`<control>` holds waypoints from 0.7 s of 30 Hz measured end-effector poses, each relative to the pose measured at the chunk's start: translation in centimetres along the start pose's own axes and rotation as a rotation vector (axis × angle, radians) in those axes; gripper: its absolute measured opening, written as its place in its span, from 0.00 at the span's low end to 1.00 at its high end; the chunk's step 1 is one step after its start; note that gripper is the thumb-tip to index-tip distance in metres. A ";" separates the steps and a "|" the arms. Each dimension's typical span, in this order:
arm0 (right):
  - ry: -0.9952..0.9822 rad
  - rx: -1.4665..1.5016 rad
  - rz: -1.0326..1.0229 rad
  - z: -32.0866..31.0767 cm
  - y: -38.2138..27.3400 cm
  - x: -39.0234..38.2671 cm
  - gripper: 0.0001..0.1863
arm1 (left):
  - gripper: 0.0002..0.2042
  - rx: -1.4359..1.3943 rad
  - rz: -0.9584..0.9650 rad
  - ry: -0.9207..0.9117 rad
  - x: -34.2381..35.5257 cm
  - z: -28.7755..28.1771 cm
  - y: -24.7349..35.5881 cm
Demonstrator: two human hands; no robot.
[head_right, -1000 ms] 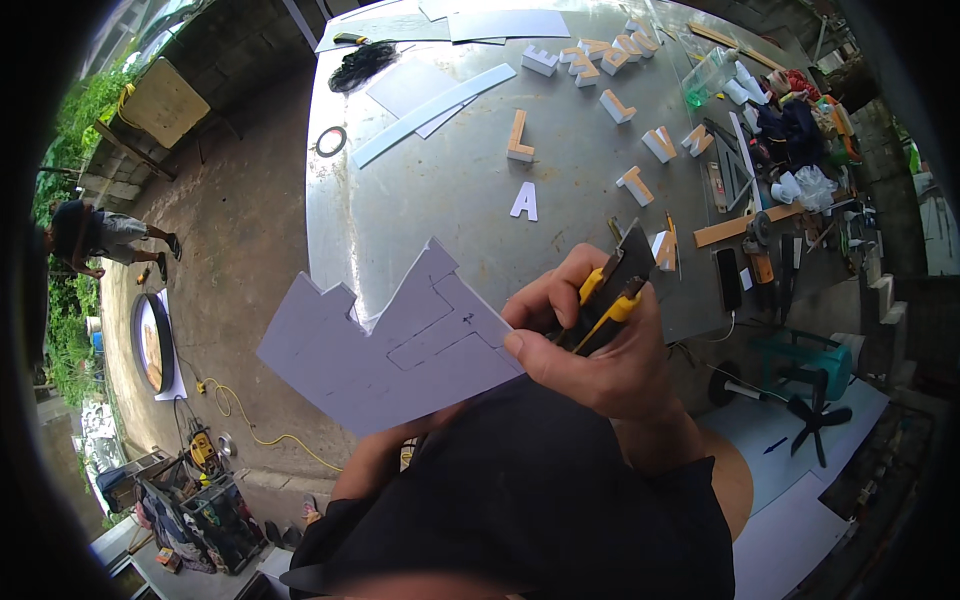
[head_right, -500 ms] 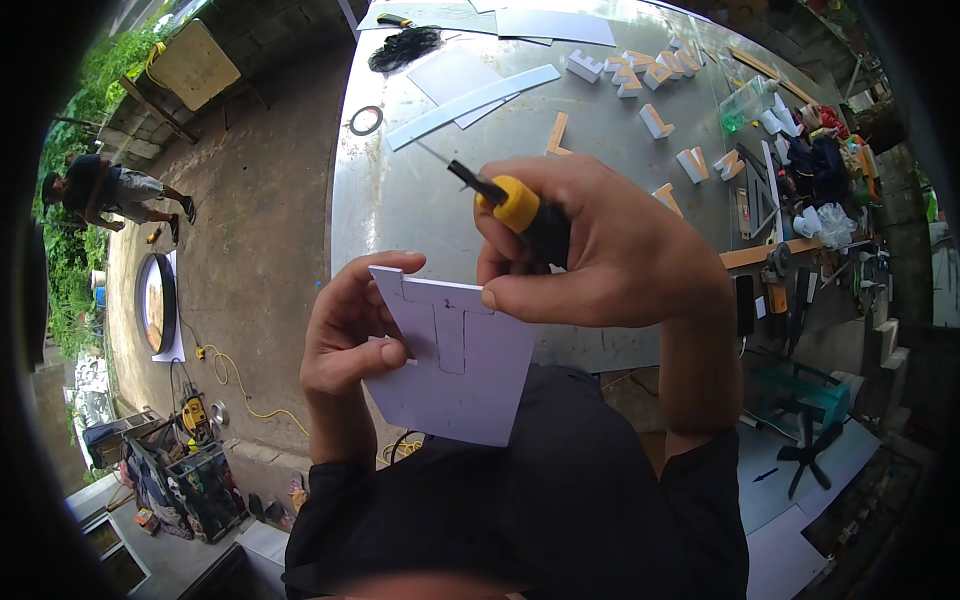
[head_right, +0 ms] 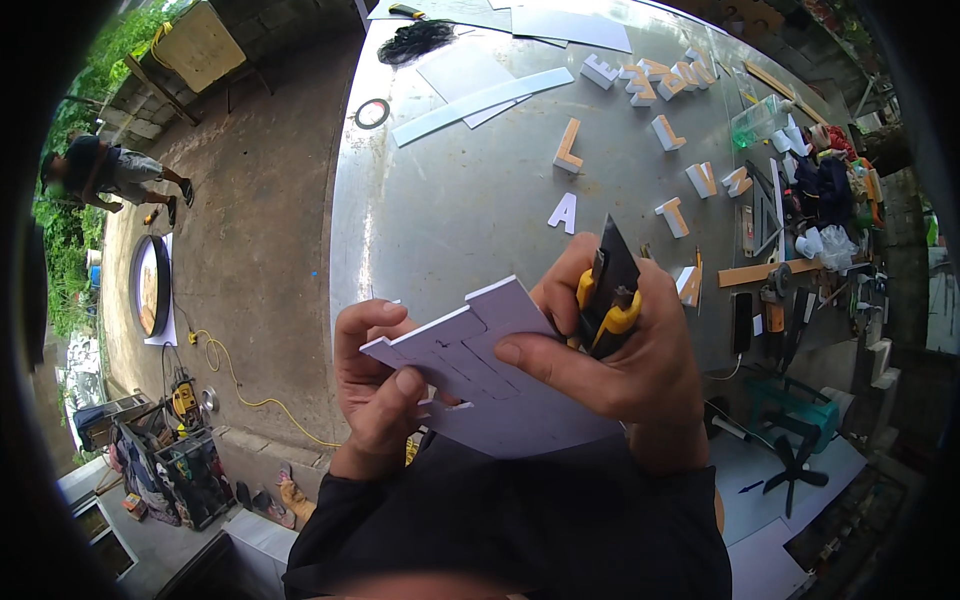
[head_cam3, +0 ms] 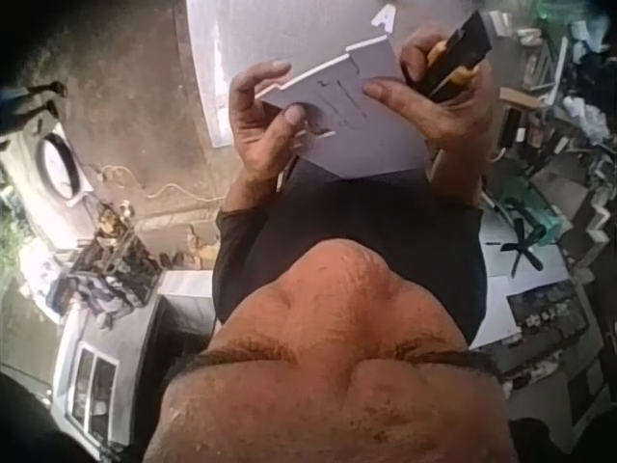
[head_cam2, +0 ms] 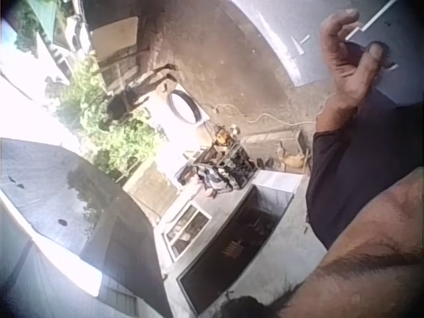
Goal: Cutting out sign letters from a foam or plastic board using a utility knife.
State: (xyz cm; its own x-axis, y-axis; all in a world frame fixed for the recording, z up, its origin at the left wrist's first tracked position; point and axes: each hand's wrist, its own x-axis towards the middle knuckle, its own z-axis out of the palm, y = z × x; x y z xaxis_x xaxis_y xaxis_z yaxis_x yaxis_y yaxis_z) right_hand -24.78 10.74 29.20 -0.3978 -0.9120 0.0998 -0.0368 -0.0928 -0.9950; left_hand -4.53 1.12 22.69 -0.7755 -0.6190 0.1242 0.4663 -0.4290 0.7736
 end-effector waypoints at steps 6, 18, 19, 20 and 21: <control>0.009 0.022 0.048 0.6 -0.3 0.4 0.19 | 0.16 -0.025 0.113 -0.006 1.9 -0.5 -0.7; 0.127 0.059 0.058 1.4 1.4 0.9 0.16 | 0.26 -0.244 0.029 -0.029 3.6 -1.8 -2.3; 0.125 0.060 0.059 1.5 1.4 0.9 0.16 | 0.26 -0.256 0.001 -0.055 3.6 -1.9 -2.3; 0.123 0.072 0.071 1.5 1.5 0.9 0.16 | 0.27 -0.267 -0.028 -0.081 3.5 -1.9 -2.3; 0.122 0.083 0.082 1.4 1.5 0.9 0.16 | 0.27 -0.267 -0.027 -0.080 3.6 -1.9 -2.2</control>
State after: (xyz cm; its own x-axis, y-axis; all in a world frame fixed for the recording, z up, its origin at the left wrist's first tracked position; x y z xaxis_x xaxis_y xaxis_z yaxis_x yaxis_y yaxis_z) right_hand -23.89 9.18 27.83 -0.5053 -0.8628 0.0124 0.0739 -0.0576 -0.9956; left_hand -7.53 -1.40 20.22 -0.8155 -0.5554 0.1629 0.5325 -0.6096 0.5872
